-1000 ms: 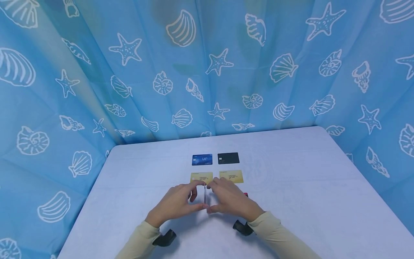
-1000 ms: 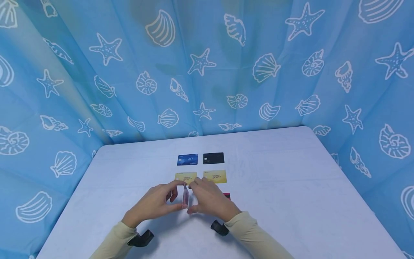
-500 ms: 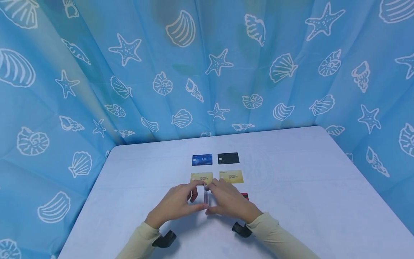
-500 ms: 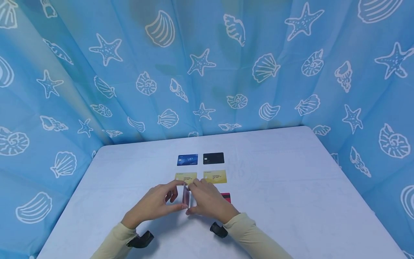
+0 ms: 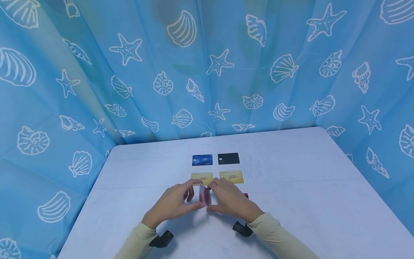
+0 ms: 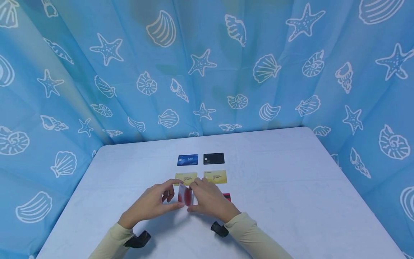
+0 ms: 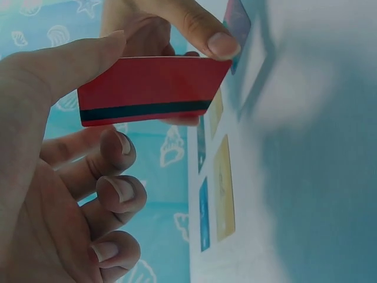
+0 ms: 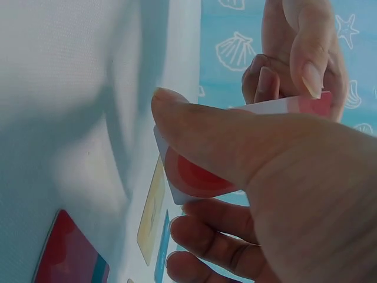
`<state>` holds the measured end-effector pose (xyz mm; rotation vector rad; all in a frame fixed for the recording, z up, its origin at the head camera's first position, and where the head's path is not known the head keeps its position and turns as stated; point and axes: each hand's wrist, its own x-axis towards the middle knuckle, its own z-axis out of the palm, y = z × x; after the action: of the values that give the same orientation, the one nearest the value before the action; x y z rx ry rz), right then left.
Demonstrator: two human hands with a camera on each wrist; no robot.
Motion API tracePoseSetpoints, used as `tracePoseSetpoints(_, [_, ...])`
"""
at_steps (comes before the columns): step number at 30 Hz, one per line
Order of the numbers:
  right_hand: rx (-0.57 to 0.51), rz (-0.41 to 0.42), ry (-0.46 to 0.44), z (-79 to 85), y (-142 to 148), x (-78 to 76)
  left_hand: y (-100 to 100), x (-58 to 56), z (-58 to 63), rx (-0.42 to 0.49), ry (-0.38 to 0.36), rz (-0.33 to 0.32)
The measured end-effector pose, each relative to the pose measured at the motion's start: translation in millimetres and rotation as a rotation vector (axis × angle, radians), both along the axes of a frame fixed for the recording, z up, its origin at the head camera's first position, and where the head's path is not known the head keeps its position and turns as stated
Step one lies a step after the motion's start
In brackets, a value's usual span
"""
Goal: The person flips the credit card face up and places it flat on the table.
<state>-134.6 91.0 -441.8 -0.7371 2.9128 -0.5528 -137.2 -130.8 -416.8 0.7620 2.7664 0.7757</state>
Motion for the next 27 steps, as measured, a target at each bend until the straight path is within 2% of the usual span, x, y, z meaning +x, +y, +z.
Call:
tracePoseSetpoints(11, [0.023, -0.024, -0.006, 2.6, -1, 1.4, -10, 0.4, 1.3, -0.009, -0.034, 0.077])
tracePoseSetpoints(27, [0.033, -0.010, 0.009, 3.8, 0, 1.7, -20, -1.9, -3.7, -0.088, -0.017, 0.087])
